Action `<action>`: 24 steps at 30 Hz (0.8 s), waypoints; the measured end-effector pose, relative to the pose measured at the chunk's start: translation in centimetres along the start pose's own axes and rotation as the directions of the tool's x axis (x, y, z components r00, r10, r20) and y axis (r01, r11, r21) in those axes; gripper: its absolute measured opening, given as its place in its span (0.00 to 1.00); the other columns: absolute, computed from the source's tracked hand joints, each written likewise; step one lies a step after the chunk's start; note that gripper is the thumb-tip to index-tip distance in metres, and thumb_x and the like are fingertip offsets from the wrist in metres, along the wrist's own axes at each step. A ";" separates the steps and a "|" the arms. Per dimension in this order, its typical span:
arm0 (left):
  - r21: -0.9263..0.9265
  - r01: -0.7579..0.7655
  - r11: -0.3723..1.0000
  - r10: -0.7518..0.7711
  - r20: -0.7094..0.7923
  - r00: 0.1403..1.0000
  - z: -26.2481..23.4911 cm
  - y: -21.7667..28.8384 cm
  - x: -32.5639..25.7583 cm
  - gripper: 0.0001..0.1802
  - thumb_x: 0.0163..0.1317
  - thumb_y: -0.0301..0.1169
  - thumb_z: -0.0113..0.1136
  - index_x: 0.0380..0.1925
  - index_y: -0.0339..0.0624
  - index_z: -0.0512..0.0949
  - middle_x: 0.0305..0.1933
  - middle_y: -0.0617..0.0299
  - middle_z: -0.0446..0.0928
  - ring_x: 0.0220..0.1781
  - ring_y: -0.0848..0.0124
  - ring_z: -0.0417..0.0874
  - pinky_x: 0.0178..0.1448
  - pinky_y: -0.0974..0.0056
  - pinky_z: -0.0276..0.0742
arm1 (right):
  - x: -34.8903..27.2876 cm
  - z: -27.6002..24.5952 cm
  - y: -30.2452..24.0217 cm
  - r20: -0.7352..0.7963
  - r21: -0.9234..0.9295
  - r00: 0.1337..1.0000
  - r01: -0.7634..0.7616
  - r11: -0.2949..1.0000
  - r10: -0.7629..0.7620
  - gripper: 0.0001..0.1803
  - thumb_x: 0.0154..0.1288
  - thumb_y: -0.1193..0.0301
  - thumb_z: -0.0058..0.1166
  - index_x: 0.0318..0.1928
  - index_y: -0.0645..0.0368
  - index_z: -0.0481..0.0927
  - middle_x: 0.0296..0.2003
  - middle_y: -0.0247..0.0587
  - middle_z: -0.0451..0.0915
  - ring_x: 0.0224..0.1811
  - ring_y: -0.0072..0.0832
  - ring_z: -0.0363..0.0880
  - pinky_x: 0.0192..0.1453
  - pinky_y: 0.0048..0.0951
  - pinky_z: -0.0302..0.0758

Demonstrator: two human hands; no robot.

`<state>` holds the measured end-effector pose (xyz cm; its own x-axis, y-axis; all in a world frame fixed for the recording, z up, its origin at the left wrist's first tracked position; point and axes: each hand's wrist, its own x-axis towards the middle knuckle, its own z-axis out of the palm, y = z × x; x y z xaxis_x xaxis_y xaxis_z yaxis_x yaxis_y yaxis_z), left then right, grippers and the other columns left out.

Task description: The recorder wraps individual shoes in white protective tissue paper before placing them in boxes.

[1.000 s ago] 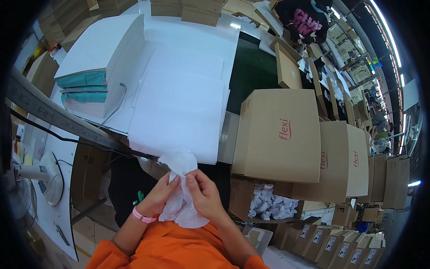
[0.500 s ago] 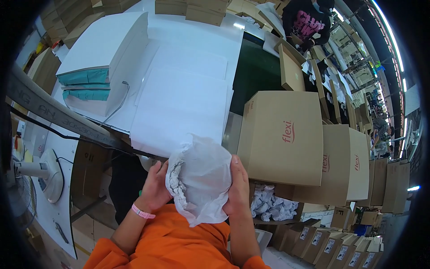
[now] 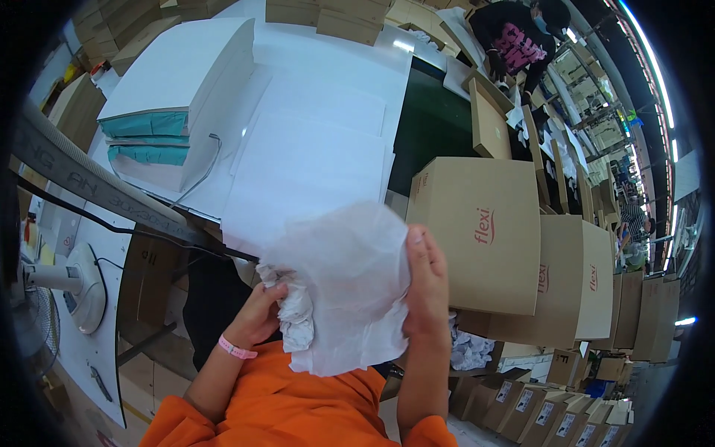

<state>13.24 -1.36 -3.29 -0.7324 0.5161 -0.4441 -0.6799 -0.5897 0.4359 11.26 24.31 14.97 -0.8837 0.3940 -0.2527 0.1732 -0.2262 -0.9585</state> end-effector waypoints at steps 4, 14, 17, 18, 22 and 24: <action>-0.119 -0.047 0.992 0.052 0.040 0.998 -0.9 1.3 0.1 0.22 0.81 0.32 0.66 0.71 0.43 0.76 0.62 0.60 0.86 0.64 0.64 0.89 0.68 0.53 0.88 | 3.2 -1.7 -1.2 -0.004 -0.166 0.989 0.144 0.976 -0.147 0.17 0.92 0.58 0.52 0.53 0.58 0.84 0.43 0.28 0.85 0.43 0.15 0.79 0.50 0.22 0.78; -0.120 -0.082 0.989 0.086 0.028 0.996 -1.8 2.0 0.2 0.24 0.74 0.36 0.70 0.66 0.46 0.78 0.56 0.62 0.84 0.55 0.64 0.87 0.60 0.54 0.86 | 10.7 -2.8 -0.1 0.155 -0.677 0.954 0.292 0.676 -0.257 0.18 0.90 0.60 0.55 0.51 0.65 0.86 0.37 0.33 0.85 0.40 0.19 0.79 0.47 0.27 0.77; -0.123 -0.108 0.986 0.103 -0.048 0.994 -0.7 2.3 0.8 0.24 0.75 0.35 0.69 0.67 0.47 0.77 0.55 0.63 0.84 0.55 0.65 0.87 0.59 0.54 0.86 | 12.5 -2.3 0.2 0.231 -0.771 0.904 0.395 0.499 -0.359 0.20 0.88 0.59 0.57 0.49 0.67 0.85 0.29 0.37 0.80 0.32 0.24 0.73 0.40 0.31 0.73; -0.121 -0.127 0.984 0.119 -0.072 0.990 -0.5 2.4 1.0 0.24 0.75 0.34 0.69 0.68 0.47 0.77 0.55 0.63 0.83 0.56 0.65 0.86 0.59 0.55 0.86 | 13.0 -2.0 0.3 0.228 -0.773 0.905 0.393 0.499 -0.360 0.20 0.88 0.59 0.57 0.49 0.67 0.85 0.29 0.37 0.80 0.32 0.24 0.73 0.40 0.31 0.73; 0.022 -0.278 0.960 0.278 -0.125 0.952 0.6 3.6 1.2 0.31 0.77 0.31 0.68 0.75 0.52 0.67 0.64 0.62 0.79 0.61 0.64 0.85 0.62 0.54 0.87 | 14.9 -0.9 0.6 0.276 -0.826 0.877 0.426 0.369 -0.394 0.17 0.84 0.60 0.59 0.49 0.64 0.86 0.32 0.51 0.85 0.32 0.40 0.80 0.41 0.40 0.77; 0.034 -0.321 0.946 0.323 -0.141 0.936 0.7 3.8 1.8 0.33 0.78 0.32 0.69 0.77 0.54 0.64 0.65 0.61 0.78 0.62 0.64 0.84 0.63 0.54 0.87 | 15.5 -0.8 0.8 0.278 -0.834 0.877 0.423 0.354 -0.391 0.16 0.84 0.61 0.59 0.49 0.63 0.87 0.34 0.54 0.86 0.34 0.45 0.83 0.43 0.42 0.78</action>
<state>9.31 -2.24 -1.91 -0.8996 0.2051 -0.3855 -0.4095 -0.7029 0.5816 -1.94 31.00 10.21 -0.9640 0.1862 0.1900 0.0508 0.8298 -0.5557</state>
